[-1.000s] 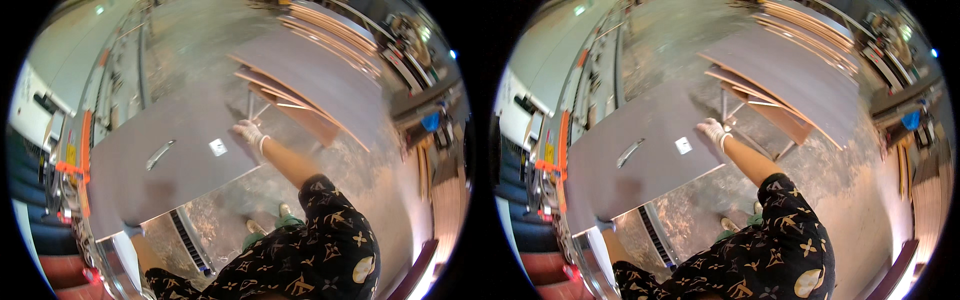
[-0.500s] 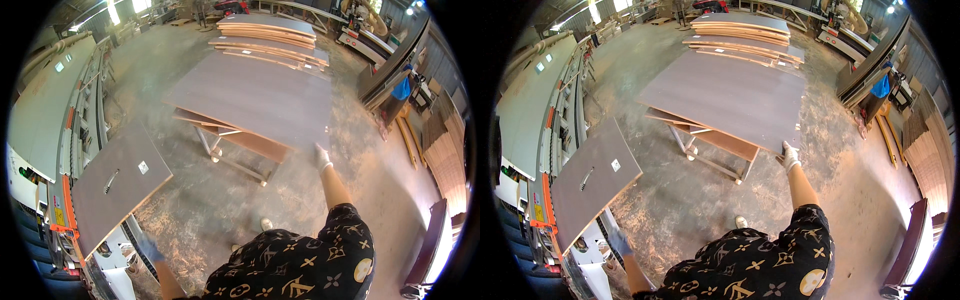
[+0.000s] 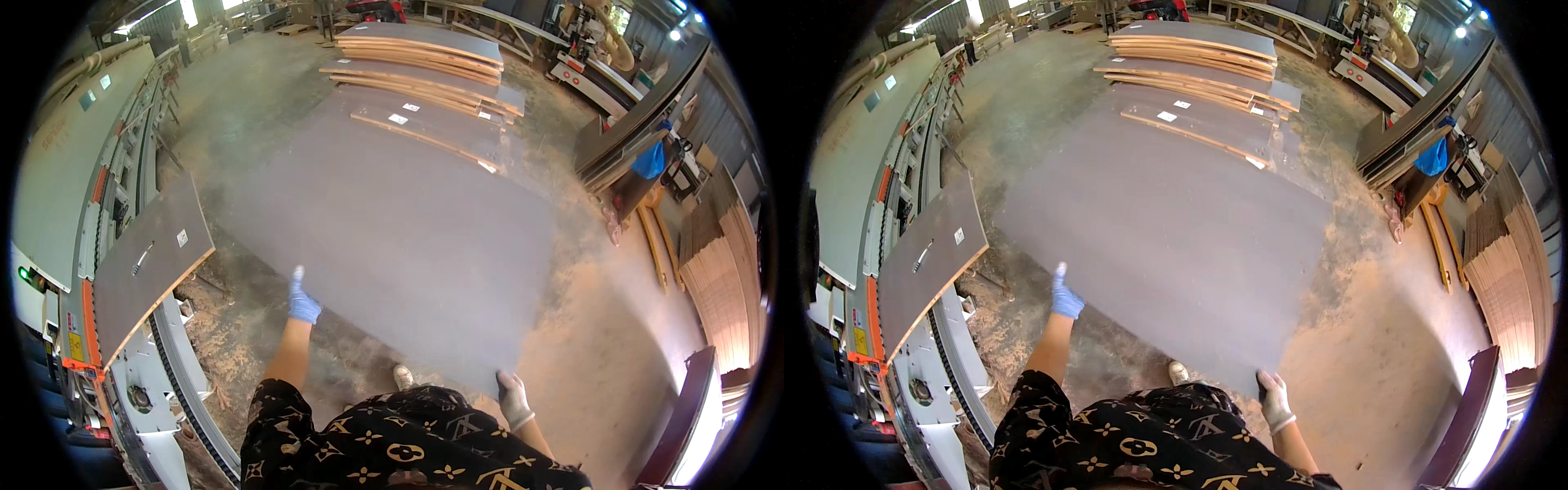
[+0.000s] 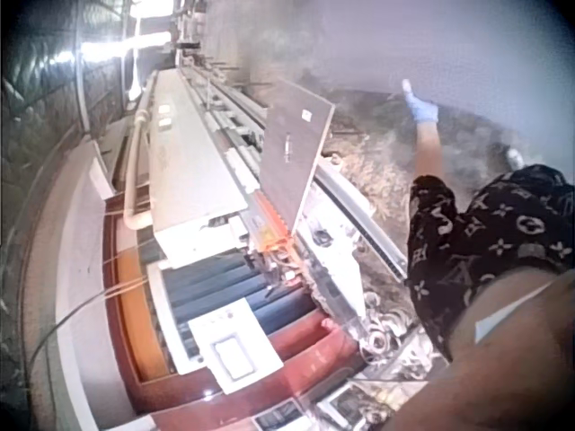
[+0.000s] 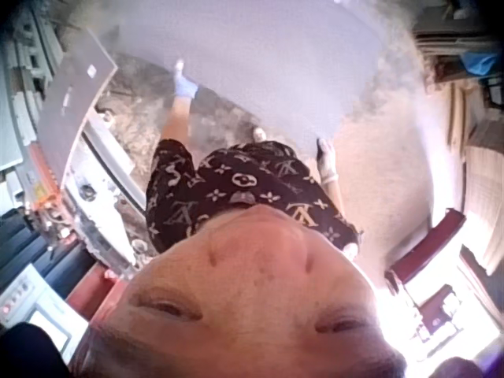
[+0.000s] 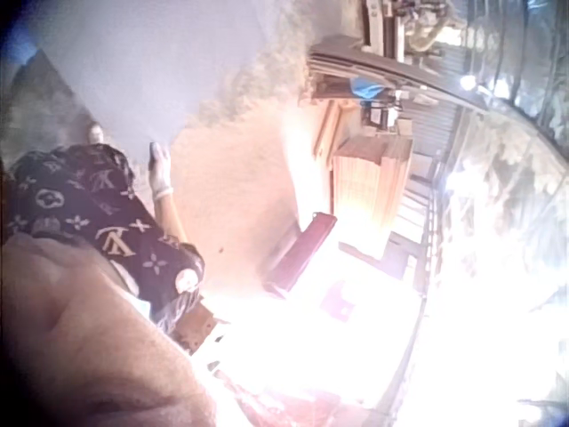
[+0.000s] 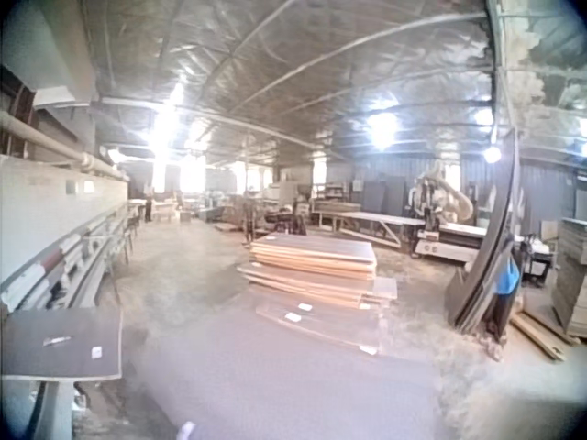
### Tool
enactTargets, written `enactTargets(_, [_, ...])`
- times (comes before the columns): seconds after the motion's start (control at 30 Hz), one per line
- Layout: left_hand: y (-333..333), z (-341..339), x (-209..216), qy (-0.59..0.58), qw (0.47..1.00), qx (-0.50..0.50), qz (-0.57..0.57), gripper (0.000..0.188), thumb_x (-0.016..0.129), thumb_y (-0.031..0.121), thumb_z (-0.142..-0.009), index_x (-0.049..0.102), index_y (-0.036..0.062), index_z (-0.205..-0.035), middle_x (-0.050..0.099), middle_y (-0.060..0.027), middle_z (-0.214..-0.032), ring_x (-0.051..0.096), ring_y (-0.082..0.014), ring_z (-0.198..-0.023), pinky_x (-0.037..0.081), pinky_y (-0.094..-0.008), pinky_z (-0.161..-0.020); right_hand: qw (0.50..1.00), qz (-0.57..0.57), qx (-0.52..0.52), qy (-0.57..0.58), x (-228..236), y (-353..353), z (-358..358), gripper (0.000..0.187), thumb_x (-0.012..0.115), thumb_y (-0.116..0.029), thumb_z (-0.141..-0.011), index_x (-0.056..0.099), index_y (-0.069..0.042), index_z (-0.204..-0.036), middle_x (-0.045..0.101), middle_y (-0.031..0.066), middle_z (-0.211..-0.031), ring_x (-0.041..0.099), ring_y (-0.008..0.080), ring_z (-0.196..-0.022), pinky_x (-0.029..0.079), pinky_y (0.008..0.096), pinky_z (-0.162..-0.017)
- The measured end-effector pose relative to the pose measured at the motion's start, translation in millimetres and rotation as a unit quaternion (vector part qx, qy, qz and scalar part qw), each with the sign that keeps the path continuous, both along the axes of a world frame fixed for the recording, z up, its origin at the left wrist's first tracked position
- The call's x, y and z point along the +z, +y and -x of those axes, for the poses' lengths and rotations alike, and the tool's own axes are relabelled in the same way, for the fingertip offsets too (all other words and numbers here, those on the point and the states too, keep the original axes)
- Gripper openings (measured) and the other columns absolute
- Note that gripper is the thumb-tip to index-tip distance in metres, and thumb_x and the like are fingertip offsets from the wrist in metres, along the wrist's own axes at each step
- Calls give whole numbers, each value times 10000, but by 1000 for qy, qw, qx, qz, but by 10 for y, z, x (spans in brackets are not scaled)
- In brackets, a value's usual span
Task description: The person repeatedly picks up large rectangular wood panels from a stack, carries them to a panel saw, aligns them, and cuts them. After each cut, the person returns the panel to the stack and repeats the process.
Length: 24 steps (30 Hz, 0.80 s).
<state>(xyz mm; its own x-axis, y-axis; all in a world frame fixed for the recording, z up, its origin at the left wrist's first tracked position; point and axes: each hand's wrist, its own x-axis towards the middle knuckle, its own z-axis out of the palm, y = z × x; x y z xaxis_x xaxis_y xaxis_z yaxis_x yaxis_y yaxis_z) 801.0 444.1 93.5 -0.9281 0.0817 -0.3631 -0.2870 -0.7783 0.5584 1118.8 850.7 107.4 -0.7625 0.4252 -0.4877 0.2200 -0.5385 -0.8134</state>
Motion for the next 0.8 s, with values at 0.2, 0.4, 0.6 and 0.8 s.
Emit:
enactTargets(0.2, [-265,-270,64,-53,998,34,17,451,650,214,-810,505,63,-1209,569,-116,-1168,550,-278,-1080,457,-429,-939,995,-56,8,84,422,988,810,100,601,-182,-831,566,-91,-854,554,-11,-833,530,124,-814,457,285,-762])
enactTargets(0.4, [48,-566,1114,88,993,-23,71,384,616,134,-841,504,43,-1196,580,-95,-1120,573,-251,-1036,494,-397,-891,775,-576,222,-138,865,2619,2196,256,488,-289,-911,585,-53,-931,581,104,-917,534,219,-833,422,358,-743])
enactTargets(0.6, [-159,-1057,1989,157,945,-40,285,455,588,196,-849,465,4,-1243,561,-103,-1164,553,-228,-1076,474,-358,-923,886,-379,128,-235,1050,2834,2671,283,605,-327,-824,606,-111,-1007,589,57,-854,557,189,-701,446,312,-588])
enactTargets(0.8, [-493,-2324,2267,43,963,100,249,339,609,281,-810,579,24,-1030,631,-83,-897,635,-157,-779,534,-275,-634,867,-446,201,-95,1110,2241,2724,304,604,-311,-827,614,-88,-1034,580,38,-784,532,148,-655,413,314,-520])
